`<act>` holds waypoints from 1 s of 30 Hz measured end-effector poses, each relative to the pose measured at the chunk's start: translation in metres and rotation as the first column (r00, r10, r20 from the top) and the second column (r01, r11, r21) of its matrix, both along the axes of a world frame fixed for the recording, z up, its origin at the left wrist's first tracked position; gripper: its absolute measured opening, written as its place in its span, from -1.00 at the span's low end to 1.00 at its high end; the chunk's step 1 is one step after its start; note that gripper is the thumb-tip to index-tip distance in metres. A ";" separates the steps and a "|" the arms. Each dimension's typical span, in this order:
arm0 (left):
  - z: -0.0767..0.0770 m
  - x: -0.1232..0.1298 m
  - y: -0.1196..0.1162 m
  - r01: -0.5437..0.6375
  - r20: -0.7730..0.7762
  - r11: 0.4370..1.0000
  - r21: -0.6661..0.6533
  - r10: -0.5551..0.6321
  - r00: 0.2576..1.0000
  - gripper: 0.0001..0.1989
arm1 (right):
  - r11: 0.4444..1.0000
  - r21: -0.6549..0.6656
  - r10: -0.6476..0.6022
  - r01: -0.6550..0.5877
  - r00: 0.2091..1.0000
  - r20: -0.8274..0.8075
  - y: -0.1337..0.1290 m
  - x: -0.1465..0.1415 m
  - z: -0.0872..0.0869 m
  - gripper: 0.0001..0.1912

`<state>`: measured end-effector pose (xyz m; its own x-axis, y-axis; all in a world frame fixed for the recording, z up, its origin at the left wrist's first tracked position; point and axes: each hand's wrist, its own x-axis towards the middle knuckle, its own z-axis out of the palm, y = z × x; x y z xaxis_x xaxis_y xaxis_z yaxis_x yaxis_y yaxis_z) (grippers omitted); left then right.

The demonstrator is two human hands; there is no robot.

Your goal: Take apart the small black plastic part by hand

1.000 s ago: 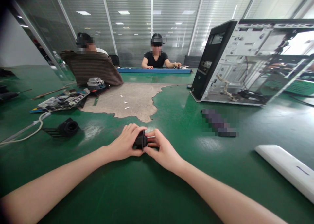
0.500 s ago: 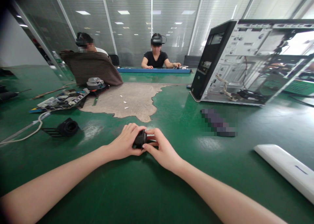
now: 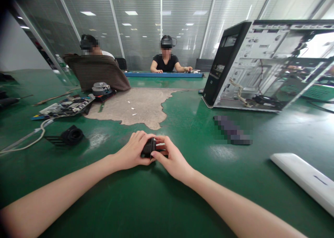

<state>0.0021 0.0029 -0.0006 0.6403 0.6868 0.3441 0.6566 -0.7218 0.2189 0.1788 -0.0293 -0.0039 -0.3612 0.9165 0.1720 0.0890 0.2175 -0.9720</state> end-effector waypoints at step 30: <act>-0.001 -0.001 0.000 0.006 0.009 1.000 -0.002 -0.006 1.000 -0.40 | 0.995 0.094 0.031 -0.030 0.999 -0.010 -0.001 0.003 -0.004 -0.84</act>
<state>0.0016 0.0029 -0.0014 0.6413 0.6838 0.3481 0.6505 -0.7251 0.2261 0.1816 -0.0301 -0.0083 -0.3859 0.8848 0.2613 0.0699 0.3104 -0.9480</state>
